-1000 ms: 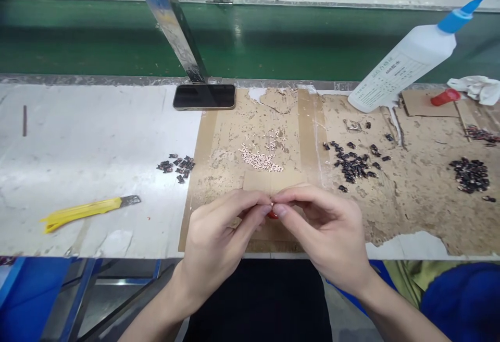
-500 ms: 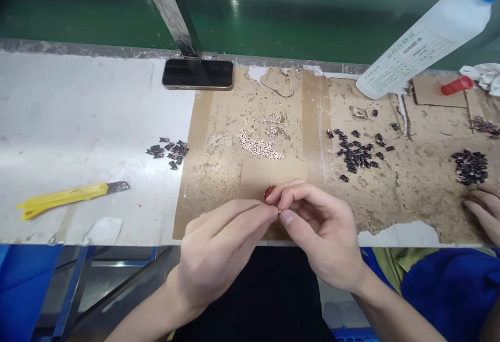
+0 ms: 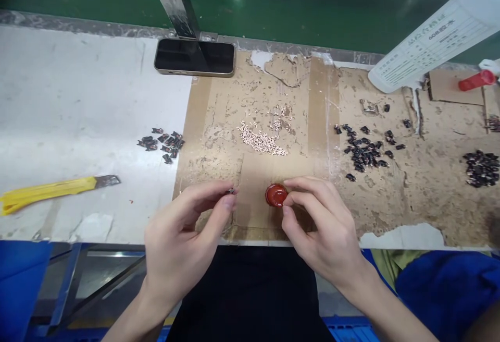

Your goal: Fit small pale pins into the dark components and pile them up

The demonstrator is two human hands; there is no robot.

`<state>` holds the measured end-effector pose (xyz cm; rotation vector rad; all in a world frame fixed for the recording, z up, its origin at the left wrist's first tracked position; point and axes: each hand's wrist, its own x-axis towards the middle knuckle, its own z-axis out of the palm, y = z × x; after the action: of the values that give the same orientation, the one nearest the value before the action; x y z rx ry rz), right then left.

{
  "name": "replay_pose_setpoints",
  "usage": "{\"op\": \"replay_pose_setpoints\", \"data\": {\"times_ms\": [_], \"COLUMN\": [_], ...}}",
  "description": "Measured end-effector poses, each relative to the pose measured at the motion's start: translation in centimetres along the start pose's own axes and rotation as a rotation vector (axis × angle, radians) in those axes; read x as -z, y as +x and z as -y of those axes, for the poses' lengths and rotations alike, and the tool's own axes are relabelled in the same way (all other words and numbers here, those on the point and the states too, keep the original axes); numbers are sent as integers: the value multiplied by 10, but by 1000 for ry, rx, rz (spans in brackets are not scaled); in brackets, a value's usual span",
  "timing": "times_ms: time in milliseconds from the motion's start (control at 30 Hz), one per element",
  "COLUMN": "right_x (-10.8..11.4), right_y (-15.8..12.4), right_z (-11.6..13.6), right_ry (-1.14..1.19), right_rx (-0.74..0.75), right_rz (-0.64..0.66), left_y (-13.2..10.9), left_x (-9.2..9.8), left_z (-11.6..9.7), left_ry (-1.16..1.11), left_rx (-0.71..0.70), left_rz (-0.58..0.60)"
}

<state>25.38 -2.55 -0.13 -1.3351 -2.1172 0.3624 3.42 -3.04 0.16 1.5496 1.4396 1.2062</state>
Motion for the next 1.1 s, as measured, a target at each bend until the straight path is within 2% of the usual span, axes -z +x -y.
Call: {"op": "replay_pose_setpoints", "data": {"times_ms": [133, 233, 300, 400, 533, 767, 1100], "right_x": [0, 5, 10, 17, 22, 19, 25], "right_y": [0, -1, -1, 1, 4, 4, 6], "right_z": [0, 3, 8, 16, 25, 27, 25], "right_ry": [-27, 39, 166, 427, 676, 780, 640], "right_rx": [36, -24, -140, -312, -431, -453, -351], "right_rz": [3, -21, -31, -17, 18, 14, 31], "left_y": [-1, 1, 3, 8, 11, 12, 12], "left_x": [0, -1, -4, -11, -19, -19, -16], "left_z": [-1, -5, -11, -21, -33, -36, -40], "left_ry": [-9, -57, -150, -394, -672, -743, -707], "left_rx": [7, 64, 165, 394, 600, 663, 645], "left_rz": [13, 24, 78, 202, 295, 325, 343]}}
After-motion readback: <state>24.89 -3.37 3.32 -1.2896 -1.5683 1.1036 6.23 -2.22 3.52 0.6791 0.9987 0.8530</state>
